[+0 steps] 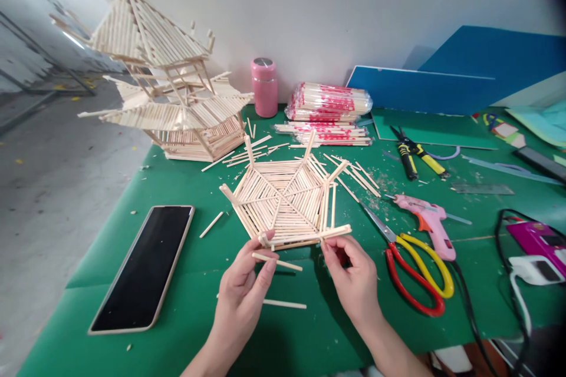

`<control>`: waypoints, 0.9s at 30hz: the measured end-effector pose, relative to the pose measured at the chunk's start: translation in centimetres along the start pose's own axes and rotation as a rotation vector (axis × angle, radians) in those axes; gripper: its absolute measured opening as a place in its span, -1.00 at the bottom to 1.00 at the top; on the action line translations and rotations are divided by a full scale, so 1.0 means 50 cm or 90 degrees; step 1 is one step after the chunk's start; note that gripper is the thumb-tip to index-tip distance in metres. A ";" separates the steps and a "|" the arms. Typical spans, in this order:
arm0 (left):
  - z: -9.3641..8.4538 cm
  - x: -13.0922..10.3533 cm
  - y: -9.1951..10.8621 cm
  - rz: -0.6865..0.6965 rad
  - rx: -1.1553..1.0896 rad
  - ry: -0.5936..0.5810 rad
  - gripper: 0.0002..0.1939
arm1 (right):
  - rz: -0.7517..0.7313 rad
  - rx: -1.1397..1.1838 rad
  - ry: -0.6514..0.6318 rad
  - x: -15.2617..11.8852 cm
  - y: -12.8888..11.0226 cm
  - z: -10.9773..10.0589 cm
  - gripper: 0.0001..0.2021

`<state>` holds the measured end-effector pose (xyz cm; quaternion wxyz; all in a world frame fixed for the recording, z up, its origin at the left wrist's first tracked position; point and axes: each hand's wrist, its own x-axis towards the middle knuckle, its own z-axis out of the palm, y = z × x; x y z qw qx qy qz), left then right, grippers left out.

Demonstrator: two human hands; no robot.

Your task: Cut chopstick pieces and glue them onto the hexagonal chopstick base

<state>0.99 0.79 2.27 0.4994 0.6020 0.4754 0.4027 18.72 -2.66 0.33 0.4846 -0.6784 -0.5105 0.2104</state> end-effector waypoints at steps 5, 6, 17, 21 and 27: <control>0.002 0.003 0.000 0.003 -0.009 0.008 -0.88 | -0.002 -0.005 0.007 0.000 0.002 0.002 -0.92; 0.002 0.004 0.000 0.003 -0.008 0.010 -0.88 | -0.002 -0.006 0.009 0.000 0.002 0.002 -0.92; 0.000 -0.020 0.024 0.009 0.006 0.136 -0.91 | -0.012 0.039 0.021 -0.006 0.008 -0.010 -0.92; 0.018 -0.043 0.038 -0.121 -0.111 0.161 -0.89 | -0.007 0.060 0.043 -0.014 0.017 -0.013 -0.90; 0.082 -0.024 0.039 -0.428 -0.469 0.076 -0.81 | 0.013 0.068 0.051 -0.021 0.016 -0.016 -0.87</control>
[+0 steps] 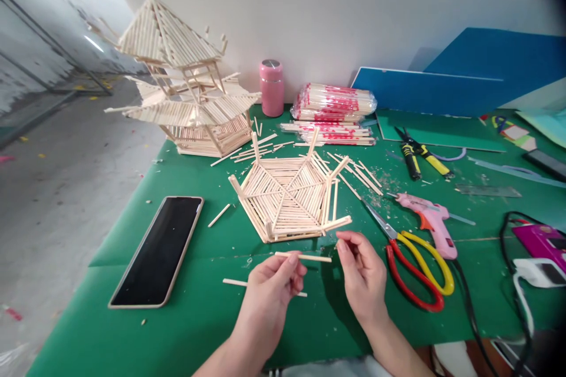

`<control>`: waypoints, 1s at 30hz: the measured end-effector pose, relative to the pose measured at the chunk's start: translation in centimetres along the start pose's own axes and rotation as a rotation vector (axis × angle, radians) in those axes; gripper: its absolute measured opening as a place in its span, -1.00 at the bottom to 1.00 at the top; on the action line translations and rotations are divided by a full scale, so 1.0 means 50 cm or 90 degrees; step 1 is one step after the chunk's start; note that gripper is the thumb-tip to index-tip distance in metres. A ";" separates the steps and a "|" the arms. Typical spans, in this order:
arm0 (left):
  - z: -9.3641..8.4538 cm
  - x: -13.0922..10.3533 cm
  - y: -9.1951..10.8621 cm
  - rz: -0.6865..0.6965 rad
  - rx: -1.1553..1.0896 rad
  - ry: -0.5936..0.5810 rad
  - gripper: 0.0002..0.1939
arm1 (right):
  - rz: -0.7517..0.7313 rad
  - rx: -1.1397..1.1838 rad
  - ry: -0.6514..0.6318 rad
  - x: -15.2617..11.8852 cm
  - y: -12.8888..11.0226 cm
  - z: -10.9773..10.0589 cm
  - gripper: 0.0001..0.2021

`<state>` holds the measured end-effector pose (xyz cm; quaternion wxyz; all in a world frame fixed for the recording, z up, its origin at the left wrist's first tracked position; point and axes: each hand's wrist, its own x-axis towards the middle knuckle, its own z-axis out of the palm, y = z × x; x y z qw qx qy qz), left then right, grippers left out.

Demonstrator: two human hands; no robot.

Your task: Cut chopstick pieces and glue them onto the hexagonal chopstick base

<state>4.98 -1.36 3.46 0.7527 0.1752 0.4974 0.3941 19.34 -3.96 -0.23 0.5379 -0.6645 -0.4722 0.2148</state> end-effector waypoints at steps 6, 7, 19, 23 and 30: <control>0.015 0.028 -0.002 -0.001 -0.068 0.005 -0.84 | 0.031 -0.003 0.006 0.001 0.007 -0.001 -0.85; 0.015 0.029 -0.002 0.001 -0.072 0.007 -0.85 | 0.036 -0.001 0.008 0.001 0.008 -0.001 -0.85; 0.021 0.035 0.002 0.024 -0.046 0.035 -0.83 | 0.078 0.022 0.030 0.003 0.005 0.000 -0.84; 0.020 0.036 0.003 0.024 -0.047 0.040 -0.83 | 0.080 0.025 0.034 0.003 0.006 0.001 -0.83; 0.019 0.036 0.003 0.021 -0.041 0.047 -0.82 | 0.082 0.031 0.032 0.003 0.009 0.001 -0.81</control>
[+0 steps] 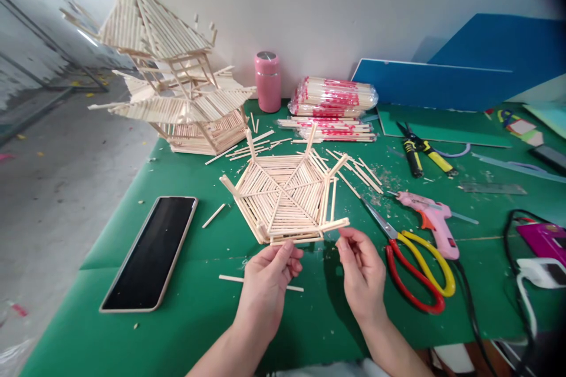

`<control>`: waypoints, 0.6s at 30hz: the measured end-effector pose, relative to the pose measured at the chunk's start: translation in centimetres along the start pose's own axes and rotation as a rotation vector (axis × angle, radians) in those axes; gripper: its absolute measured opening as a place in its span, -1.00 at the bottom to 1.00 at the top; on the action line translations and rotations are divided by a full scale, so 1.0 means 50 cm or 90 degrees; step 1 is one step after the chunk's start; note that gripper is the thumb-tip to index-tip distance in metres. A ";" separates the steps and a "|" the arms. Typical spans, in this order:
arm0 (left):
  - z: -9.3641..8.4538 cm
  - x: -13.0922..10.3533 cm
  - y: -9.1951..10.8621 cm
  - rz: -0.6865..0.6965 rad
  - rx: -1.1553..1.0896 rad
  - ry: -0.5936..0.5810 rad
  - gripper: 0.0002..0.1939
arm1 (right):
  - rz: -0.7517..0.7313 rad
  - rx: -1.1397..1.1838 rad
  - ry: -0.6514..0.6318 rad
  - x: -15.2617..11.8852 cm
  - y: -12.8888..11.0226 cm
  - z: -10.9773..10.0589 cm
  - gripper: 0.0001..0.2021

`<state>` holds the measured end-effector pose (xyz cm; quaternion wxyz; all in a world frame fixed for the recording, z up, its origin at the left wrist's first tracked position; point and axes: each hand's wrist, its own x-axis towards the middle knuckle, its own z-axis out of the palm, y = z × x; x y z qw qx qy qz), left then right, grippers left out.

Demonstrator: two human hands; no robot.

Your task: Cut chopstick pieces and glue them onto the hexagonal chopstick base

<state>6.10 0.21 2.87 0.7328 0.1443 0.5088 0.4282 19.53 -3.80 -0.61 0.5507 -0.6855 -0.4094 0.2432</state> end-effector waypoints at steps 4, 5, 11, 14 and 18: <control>0.001 0.001 0.000 -0.001 0.004 0.002 -0.83 | 0.004 -0.002 -0.004 -0.001 0.002 0.000 -0.82; 0.001 0.000 0.000 0.000 0.005 0.002 -0.83 | 0.005 -0.003 -0.005 -0.001 0.002 0.000 -0.82; 0.001 -0.001 0.000 0.010 -0.001 0.000 -0.84 | 0.014 -0.003 -0.011 -0.002 0.004 -0.002 -0.82; 0.000 -0.001 0.000 0.009 -0.003 -0.003 -0.84 | 0.016 -0.002 -0.015 -0.002 0.002 -0.002 -0.83; -0.001 0.001 -0.001 0.009 -0.005 -0.009 -0.84 | 0.017 0.002 -0.015 -0.002 0.002 -0.001 -0.83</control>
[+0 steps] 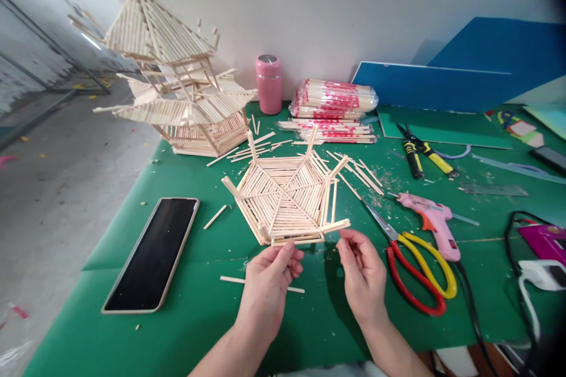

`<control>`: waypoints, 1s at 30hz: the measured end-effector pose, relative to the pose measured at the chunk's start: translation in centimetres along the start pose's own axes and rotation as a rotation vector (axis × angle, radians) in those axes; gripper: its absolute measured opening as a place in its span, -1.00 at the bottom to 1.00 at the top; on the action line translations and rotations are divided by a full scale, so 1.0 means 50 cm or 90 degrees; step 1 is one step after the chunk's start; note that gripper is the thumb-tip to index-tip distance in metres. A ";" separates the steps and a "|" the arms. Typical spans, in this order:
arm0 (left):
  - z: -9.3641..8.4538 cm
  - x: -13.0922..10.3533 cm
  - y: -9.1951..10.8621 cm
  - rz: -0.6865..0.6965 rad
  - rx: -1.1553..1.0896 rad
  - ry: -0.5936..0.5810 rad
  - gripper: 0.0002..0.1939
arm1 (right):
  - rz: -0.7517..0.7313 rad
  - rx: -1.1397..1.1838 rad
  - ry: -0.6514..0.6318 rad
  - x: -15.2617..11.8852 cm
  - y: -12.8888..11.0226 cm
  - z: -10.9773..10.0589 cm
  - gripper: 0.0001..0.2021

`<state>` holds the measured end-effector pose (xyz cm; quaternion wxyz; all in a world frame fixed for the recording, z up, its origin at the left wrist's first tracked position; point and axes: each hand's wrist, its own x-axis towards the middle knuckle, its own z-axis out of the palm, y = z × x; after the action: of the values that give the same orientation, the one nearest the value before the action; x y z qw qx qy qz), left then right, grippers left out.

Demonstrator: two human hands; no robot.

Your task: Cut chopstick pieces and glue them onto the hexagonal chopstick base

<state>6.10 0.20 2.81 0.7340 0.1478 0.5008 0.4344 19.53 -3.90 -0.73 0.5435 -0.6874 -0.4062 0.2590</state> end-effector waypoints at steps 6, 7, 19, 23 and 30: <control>-0.003 0.001 -0.002 0.004 0.004 0.007 -0.81 | 0.005 -0.002 -0.001 0.000 0.002 0.000 -0.82; -0.004 0.001 -0.003 0.005 0.004 0.007 -0.80 | 0.006 -0.002 -0.002 0.000 0.002 -0.001 -0.82; -0.006 0.005 -0.005 0.008 0.006 0.003 -0.80 | 0.002 0.005 -0.005 0.001 0.002 0.000 -0.82; -0.006 0.004 -0.005 0.006 0.004 0.003 -0.80 | 0.001 0.003 -0.004 0.002 0.002 0.000 -0.81; -0.003 0.004 -0.003 0.008 -0.001 0.002 -0.81 | -0.003 0.003 -0.004 0.001 0.006 0.000 -0.83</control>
<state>6.09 0.22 2.52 0.7304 0.1498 0.5009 0.4394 19.66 -3.88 -1.00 0.5441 -0.6846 -0.4088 0.2609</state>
